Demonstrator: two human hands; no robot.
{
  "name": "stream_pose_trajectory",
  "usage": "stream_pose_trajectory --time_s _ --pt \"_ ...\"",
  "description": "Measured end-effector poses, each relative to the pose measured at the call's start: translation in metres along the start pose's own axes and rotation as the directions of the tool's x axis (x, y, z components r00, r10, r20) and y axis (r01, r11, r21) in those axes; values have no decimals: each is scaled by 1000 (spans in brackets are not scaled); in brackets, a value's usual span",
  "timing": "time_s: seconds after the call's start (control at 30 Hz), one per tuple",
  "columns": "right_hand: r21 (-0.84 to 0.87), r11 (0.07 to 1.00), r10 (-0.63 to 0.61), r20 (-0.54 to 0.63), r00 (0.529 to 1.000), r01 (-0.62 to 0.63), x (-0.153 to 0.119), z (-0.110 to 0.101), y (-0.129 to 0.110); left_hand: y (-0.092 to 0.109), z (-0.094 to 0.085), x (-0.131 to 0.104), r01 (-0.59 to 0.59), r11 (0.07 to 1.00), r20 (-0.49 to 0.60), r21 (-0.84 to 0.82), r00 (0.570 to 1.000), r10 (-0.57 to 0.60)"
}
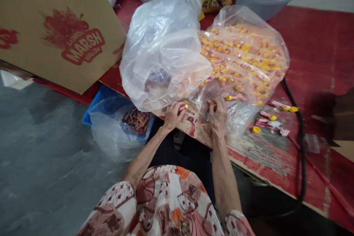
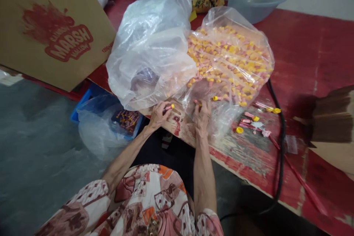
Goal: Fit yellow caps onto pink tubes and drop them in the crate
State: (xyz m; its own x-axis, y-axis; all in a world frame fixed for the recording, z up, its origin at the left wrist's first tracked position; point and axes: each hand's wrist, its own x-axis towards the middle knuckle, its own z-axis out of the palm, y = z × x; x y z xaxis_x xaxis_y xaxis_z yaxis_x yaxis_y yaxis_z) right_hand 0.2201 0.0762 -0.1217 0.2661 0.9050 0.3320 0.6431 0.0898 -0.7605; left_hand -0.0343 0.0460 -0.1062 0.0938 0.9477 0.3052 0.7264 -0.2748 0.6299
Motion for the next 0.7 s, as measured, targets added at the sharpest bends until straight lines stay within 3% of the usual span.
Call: stream_pose_trajectory --time_s 0.1,0.23,0.33,0.47,0.53,0.6,0.7 --pt "-16 1000 -26 38 999 27 1 4 1 12 8 6 -15 999 38 -31 999 16" --pt "-11 1000 -9 21 1000 9 0 10 3 18 2 8 -123 991 -10 -54 992 123" --pt "-3 999 32 -46 998 -32 -1 12 2 20 2 9 -157 987 78 22 985 155" --pt "7 997 81 -67 994 -81 -3 10 -3 18 5 6 -121 980 189 156 978 90" --pt "19 997 74 -57 996 -73 -5 9 -4 11 -1 -6 -104 980 133 168 988 82" --pt "22 998 58 -35 998 -57 -6 10 -4 -3 -18 -27 -50 984 -10 172 999 52" --pt "-5 1000 26 30 999 -26 -8 13 -5 -38 -57 -69 178 956 -264 234 958 -114"
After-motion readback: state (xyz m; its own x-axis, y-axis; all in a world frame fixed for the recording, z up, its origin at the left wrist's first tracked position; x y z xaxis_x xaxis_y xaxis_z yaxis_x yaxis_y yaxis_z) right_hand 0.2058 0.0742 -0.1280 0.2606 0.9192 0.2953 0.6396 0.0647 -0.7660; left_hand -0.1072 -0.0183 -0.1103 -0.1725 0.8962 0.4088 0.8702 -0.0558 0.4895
